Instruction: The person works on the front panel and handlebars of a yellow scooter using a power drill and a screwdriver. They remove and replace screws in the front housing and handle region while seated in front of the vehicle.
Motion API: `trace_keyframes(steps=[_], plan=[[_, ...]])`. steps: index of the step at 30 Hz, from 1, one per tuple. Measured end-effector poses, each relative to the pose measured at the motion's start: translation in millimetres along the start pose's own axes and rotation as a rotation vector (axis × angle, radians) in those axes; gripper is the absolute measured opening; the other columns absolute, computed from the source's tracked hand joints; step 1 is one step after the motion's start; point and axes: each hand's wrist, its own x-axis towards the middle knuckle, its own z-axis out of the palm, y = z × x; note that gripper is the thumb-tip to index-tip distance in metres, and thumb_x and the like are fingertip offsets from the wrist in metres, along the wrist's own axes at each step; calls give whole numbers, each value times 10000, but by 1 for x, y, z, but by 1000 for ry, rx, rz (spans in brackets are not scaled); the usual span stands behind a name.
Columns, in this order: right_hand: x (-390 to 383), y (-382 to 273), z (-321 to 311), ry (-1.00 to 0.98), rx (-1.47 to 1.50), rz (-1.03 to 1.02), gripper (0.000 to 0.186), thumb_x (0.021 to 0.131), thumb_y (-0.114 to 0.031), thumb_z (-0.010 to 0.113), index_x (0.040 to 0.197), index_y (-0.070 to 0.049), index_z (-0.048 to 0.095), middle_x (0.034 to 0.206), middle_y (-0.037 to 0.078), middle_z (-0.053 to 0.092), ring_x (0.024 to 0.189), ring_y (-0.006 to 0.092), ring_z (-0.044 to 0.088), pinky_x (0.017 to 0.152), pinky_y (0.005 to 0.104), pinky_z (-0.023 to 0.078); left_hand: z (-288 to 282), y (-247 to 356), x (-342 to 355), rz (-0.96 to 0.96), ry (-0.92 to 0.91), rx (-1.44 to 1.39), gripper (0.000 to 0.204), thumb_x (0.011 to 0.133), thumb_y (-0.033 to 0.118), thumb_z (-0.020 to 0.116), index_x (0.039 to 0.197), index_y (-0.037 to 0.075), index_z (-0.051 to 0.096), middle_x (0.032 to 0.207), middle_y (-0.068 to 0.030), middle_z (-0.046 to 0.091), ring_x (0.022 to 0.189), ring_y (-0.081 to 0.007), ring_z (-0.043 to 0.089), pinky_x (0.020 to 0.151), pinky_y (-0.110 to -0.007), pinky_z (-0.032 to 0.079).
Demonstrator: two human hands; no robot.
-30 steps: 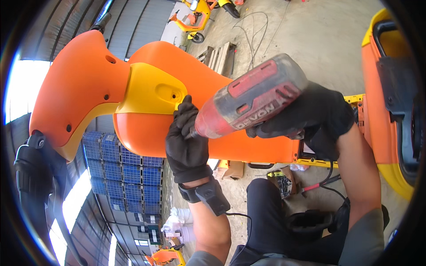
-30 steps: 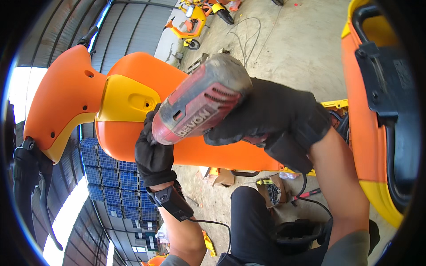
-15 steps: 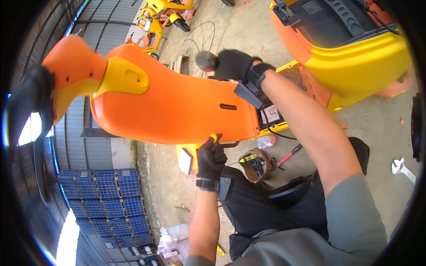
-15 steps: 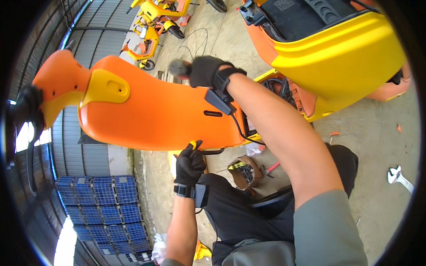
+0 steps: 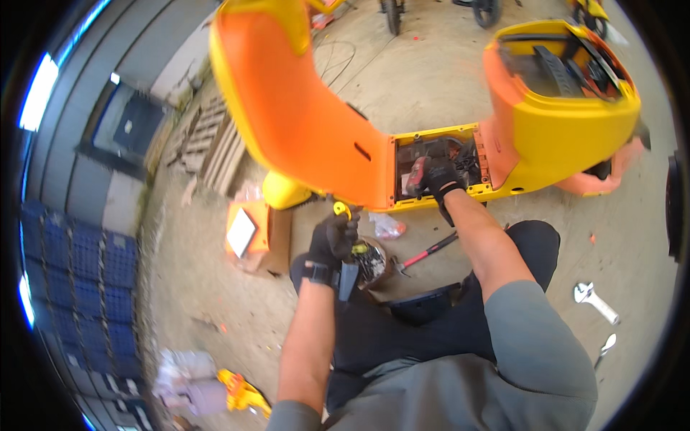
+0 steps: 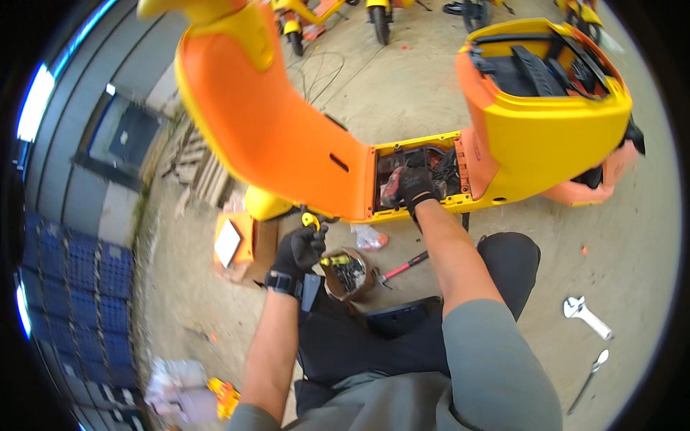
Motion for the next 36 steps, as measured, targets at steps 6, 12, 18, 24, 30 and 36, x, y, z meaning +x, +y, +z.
trace_keyframes(steps=[6, 12, 18, 24, 30, 36], plan=[[-9, -6, 15, 205, -141, -128, 298, 806, -379, 745, 971, -132, 737, 967, 101, 765, 920, 244, 747, 781, 402, 579, -14, 55, -37, 216, -15, 413, 286, 1009, 75, 536, 1283, 8, 581, 1015, -83, 662, 767, -101, 619, 637, -218, 523], [-9, -24, 3, -88, -74, -29, 698, 761, -371, 773, 1348, -88, 523, 1282, 231, 615, 1213, 401, 597, 1020, 499, 481, -28, 88, -51, 54, -68, 609, 257, 1012, 119, 582, 1250, 20, 581, 974, -97, 677, 811, -176, 705, 713, -287, 595], [-4, -5, 32, 15, 33, -137, 696, 801, -325, 727, 1401, -78, 475, 1262, 270, 609, 1208, 446, 585, 1018, 504, 484, -203, 98, -45, 181, 44, 1432, 255, 796, 173, 749, 981, 21, 661, 895, -133, 700, 792, -274, 699, 729, -378, 577], [0, 8, 7, -204, 384, -388, 513, 816, -206, 705, 1279, -46, 555, 1100, 240, 663, 1029, 436, 636, 860, 471, 523, -313, -71, 13, 79, -54, 1840, 347, 665, 361, 812, 864, 84, 754, 858, -180, 711, 827, -384, 676, 766, -450, 537], [-80, -43, -94, -530, 237, -856, 744, 746, -234, 800, 1394, -4, 517, 1177, 211, 686, 1070, 365, 683, 928, 432, 539, -283, -159, 49, -218, 94, 1296, 492, 828, 461, 691, 1035, 18, 749, 1107, -265, 707, 1083, -398, 686, 901, -459, 548], [-91, -90, 5, -744, 232, -747, 658, 770, -302, 785, 1319, -27, 549, 1151, 214, 687, 1057, 385, 673, 907, 469, 533, -299, -193, 91, 96, -127, 1514, 420, 893, 399, 632, 1055, 23, 723, 1024, -240, 712, 969, -410, 690, 820, -478, 549]])
